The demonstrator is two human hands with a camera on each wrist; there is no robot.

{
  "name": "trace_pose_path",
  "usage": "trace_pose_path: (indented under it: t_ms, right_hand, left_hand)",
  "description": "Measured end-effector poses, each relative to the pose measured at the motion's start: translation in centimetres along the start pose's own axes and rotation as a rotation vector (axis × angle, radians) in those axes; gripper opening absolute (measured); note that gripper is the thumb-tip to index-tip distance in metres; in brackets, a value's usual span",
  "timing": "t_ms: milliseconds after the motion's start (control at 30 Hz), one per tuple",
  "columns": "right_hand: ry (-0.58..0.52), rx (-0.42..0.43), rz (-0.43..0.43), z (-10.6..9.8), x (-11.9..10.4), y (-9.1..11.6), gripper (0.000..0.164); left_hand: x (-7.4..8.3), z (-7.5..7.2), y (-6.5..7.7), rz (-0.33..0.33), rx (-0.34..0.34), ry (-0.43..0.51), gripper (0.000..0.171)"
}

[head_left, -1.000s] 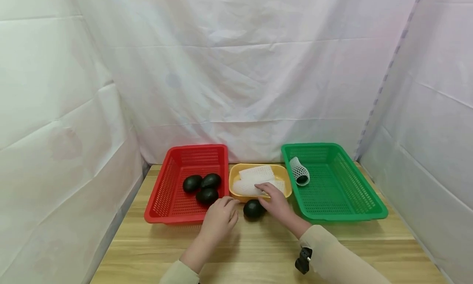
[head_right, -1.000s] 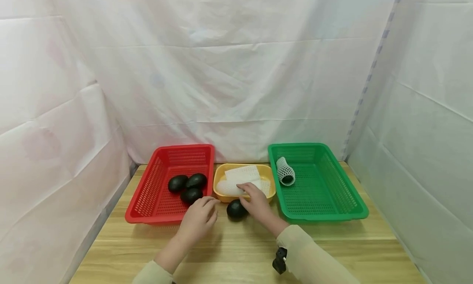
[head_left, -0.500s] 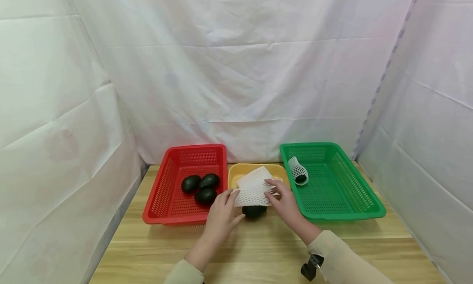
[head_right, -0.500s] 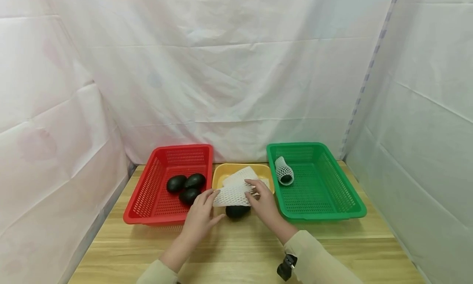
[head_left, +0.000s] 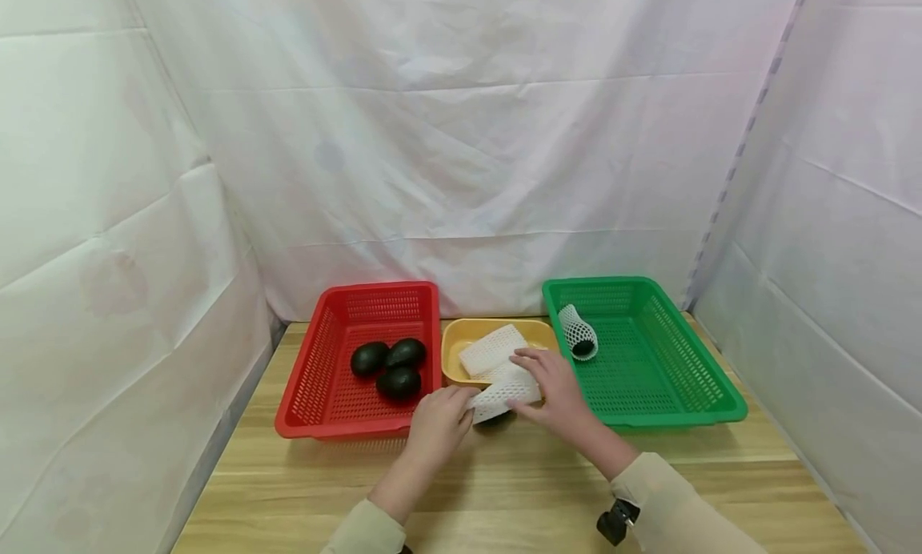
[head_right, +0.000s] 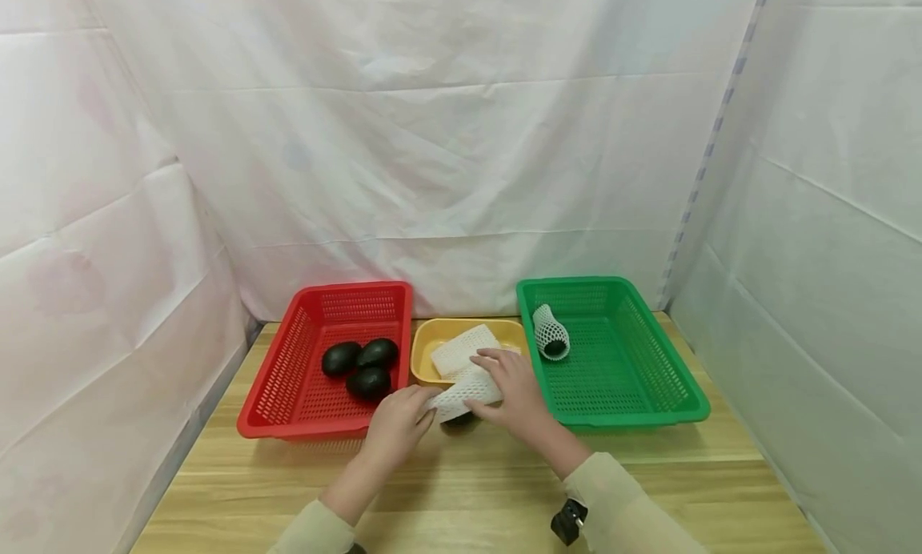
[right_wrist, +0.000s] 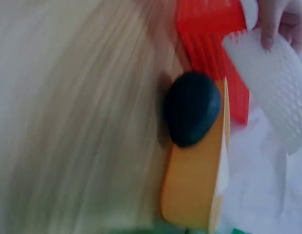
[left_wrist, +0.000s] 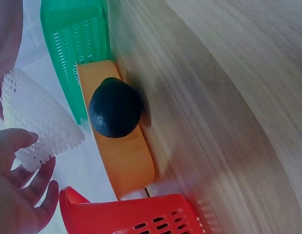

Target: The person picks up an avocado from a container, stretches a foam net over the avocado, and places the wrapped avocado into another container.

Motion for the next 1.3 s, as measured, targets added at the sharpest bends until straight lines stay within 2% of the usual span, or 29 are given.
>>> trace_pose_path:
  t_ms: [100, 200, 333, 433, 500, 567, 633, 700, 767, 867, 1000, 1167, 1300]
  right_hand:
    - [0.233, -0.162, -0.142, 1.5, -0.9, 0.3, 0.079]
    - [0.352, -0.295, -0.177, 2.9, -1.1, 0.8, 0.078]
    - [0.35, -0.385, -0.118, 3.8, -0.9, 1.3, 0.073]
    - [0.254, -0.426, -0.028, 4.5, -0.4, 1.5, 0.068]
    - [0.178, -0.455, 0.054, 5.0, 0.2, 1.7, 0.062]
    - [0.117, -0.473, 0.13, 5.2, 0.9, 1.9, 0.056]
    - [0.098, -0.469, 0.18, 5.1, 1.5, 1.9, 0.052]
    - [0.13, -0.442, 0.176, 4.7, 1.8, 1.7, 0.05]
    - [0.186, -0.39, 0.128, 3.9, 1.8, 1.3, 0.05]
    - [0.28, -0.313, 0.034, 2.7, 1.7, 0.9, 0.049]
    - [0.354, -0.246, -0.065, 1.6, 1.5, 0.8, 0.046]
    - [0.38, -0.171, -0.152, 0.4, 1.3, 1.2, 0.049]
    - [0.381, -0.123, -0.193, -0.2, 1.1, 1.3, 0.053]
  left_hand:
    - [0.3, 0.1, -0.3, -0.009, -0.02, -0.002, 0.024]
    - [0.9, 0.3, -0.6, -0.005, -0.035, 0.014, 0.023]
    - [1.5, 0.8, -0.9, -0.032, -0.068, 0.104, 0.021]
    - [1.7, 1.2, -1.0, -0.089, -0.091, 0.24, 0.021]
    - [1.5, 1.4, -0.9, -0.152, -0.091, 0.365, 0.022]
    - [0.9, 1.7, -0.7, -0.254, -0.076, 0.532, 0.022]
    - [0.2, 1.9, -0.5, -0.36, -0.031, 0.686, 0.024]
    - [-0.6, 2.2, -0.3, -0.455, 0.016, 0.807, 0.027]
    - [-1.3, 2.6, -0.2, -0.515, 0.048, 0.858, 0.03]
    - [-2.2, 3.6, 0.1, -0.585, 0.068, 0.865, 0.031]
    - [-3.5, 5.6, 0.8, -0.659, 0.094, 0.807, 0.027]
    - [-4.7, 8.1, 1.4, -0.744, 0.095, 0.717, 0.038]
    - [-5.6, 9.4, 1.6, -0.829, 0.055, 0.652, 0.044]
Point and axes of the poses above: each hand's wrist, its own y-axis away from the middle knuckle, its own z-axis out of the palm, x = y × z, the point moved 9 cm from there along -y, towards the middle knuckle, and after that the axes turned 7 degrees about y, right-handed, at the moved point
